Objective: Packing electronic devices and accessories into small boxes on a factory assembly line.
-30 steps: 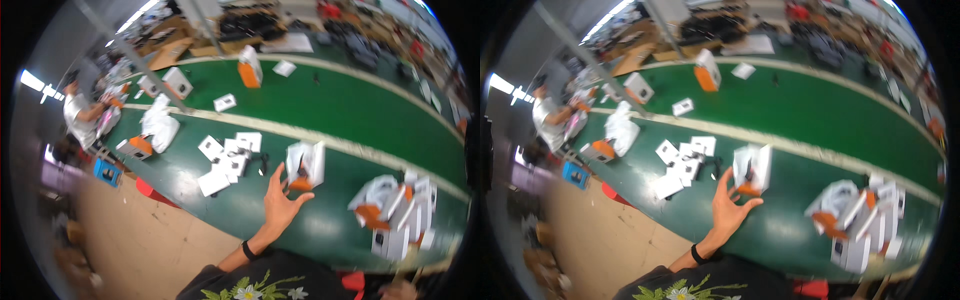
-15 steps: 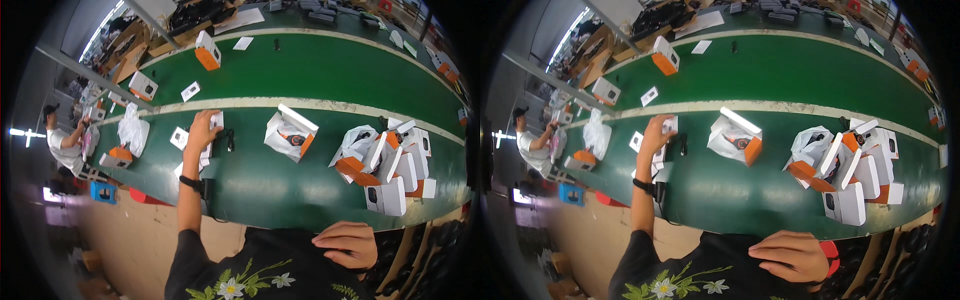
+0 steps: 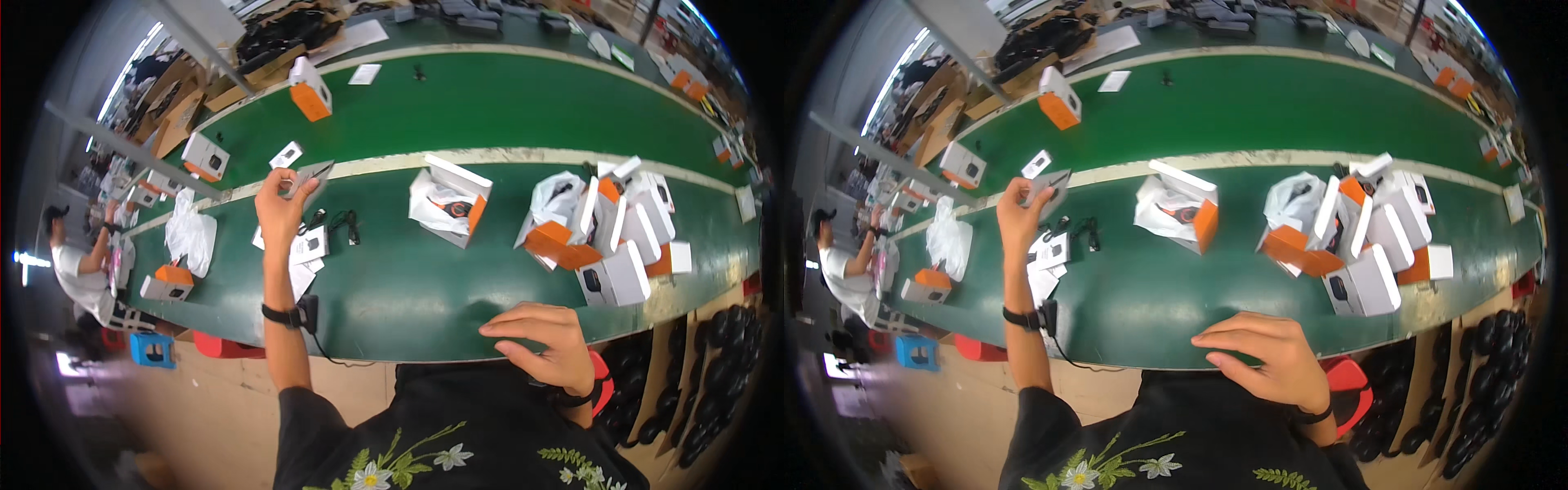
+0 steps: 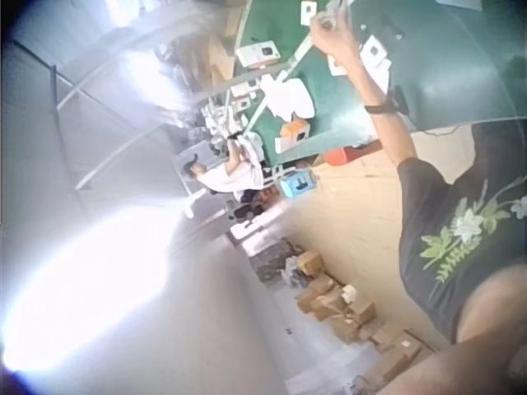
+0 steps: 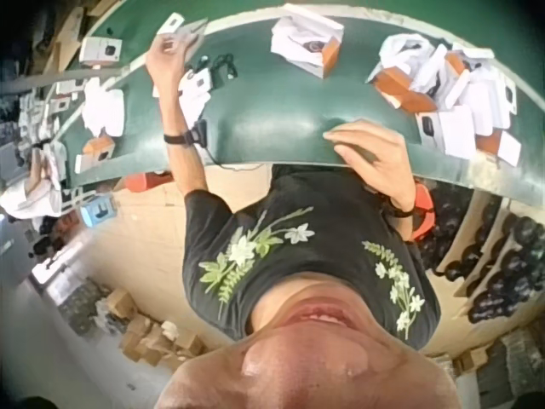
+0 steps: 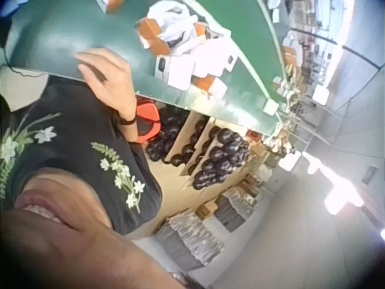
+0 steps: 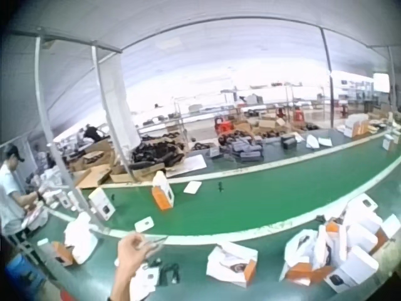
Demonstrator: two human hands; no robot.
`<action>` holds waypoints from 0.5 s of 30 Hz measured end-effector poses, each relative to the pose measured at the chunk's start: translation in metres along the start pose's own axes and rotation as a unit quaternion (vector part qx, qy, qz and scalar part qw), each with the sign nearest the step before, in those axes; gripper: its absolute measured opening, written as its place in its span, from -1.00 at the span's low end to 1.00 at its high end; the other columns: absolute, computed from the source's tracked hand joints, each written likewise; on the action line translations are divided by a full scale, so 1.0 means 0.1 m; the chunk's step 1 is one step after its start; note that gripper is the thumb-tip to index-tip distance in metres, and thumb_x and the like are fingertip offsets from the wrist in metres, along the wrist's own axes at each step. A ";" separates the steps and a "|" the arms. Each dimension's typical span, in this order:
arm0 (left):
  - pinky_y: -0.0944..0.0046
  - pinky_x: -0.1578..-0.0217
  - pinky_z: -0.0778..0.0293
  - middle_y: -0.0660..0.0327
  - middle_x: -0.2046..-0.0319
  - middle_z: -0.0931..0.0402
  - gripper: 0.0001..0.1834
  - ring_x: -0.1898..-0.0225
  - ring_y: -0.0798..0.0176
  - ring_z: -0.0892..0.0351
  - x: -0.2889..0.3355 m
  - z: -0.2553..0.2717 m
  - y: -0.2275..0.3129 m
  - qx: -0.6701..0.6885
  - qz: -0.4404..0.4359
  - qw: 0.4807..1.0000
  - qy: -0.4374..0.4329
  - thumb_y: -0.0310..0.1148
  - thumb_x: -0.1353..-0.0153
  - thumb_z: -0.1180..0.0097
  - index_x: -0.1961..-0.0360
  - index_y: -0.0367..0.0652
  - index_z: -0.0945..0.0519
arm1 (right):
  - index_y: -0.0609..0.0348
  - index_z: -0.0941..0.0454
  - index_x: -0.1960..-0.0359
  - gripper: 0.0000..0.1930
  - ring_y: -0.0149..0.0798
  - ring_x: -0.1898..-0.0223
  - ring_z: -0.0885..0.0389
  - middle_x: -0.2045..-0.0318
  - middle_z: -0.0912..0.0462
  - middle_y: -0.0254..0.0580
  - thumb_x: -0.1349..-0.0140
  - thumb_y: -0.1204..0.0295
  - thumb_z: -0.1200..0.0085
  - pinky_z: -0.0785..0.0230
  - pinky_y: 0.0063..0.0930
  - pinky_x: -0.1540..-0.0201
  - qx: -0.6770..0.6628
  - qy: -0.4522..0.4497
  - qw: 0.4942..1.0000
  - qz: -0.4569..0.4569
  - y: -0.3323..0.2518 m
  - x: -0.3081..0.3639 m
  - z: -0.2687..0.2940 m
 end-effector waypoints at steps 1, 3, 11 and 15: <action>0.25 0.10 -0.59 0.08 0.19 -0.80 -0.64 0.14 0.26 -0.75 0.12 0.05 0.12 0.156 0.023 0.987 0.035 -0.38 -0.26 -0.62 0.09 -0.25 -0.64 | 0.24 -0.86 0.00 -0.74 -0.16 0.21 -0.82 0.11 -0.87 -0.09 -0.28 0.63 -0.38 -0.67 -0.35 0.13 -0.014 0.028 0.999 -0.010 0.07 -0.03 0.01; 0.39 0.04 -0.63 -0.02 0.08 -0.82 -0.48 0.08 0.33 -0.78 0.43 0.20 0.47 0.331 0.036 0.938 0.095 -0.48 -0.36 -0.54 -0.19 -0.33 -0.49 | 0.26 -0.83 -0.08 -0.71 -0.29 0.17 -0.82 0.05 -0.87 -0.07 -0.32 0.63 -0.35 -0.67 -0.43 0.09 -0.045 0.054 0.997 -0.028 0.17 -0.10 -0.04; 0.37 0.29 -0.62 0.15 0.08 -0.79 -0.71 0.19 0.41 -0.73 1.31 0.23 0.75 0.415 0.125 0.893 0.118 -0.40 -0.45 -0.46 -0.06 -0.35 -0.71 | 0.31 -0.62 -0.39 -0.45 -0.45 0.13 -0.81 -0.12 -0.80 -0.01 -0.41 0.46 -0.45 -0.64 -0.58 0.21 -0.182 0.144 0.966 -0.117 0.51 -0.83 -0.73; 0.37 0.30 -0.61 0.21 0.09 -0.77 -0.67 0.21 0.40 -0.73 1.66 0.00 0.59 0.458 0.219 0.854 0.115 -0.33 -0.51 -0.40 -0.14 -0.31 -0.67 | 0.45 -0.64 -0.28 -0.55 -0.47 0.34 -0.76 0.10 -0.82 -0.06 -0.40 0.56 -0.43 -0.59 -0.59 0.36 -0.241 0.106 0.950 -0.170 0.65 -0.92 -1.18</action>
Point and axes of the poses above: each hand's wrist, its own x-axis away from the middle knuckle, its own z-axis out of the back of the hand, y = z × x, the point moved 9 cm from there along -x, towards the middle knuckle
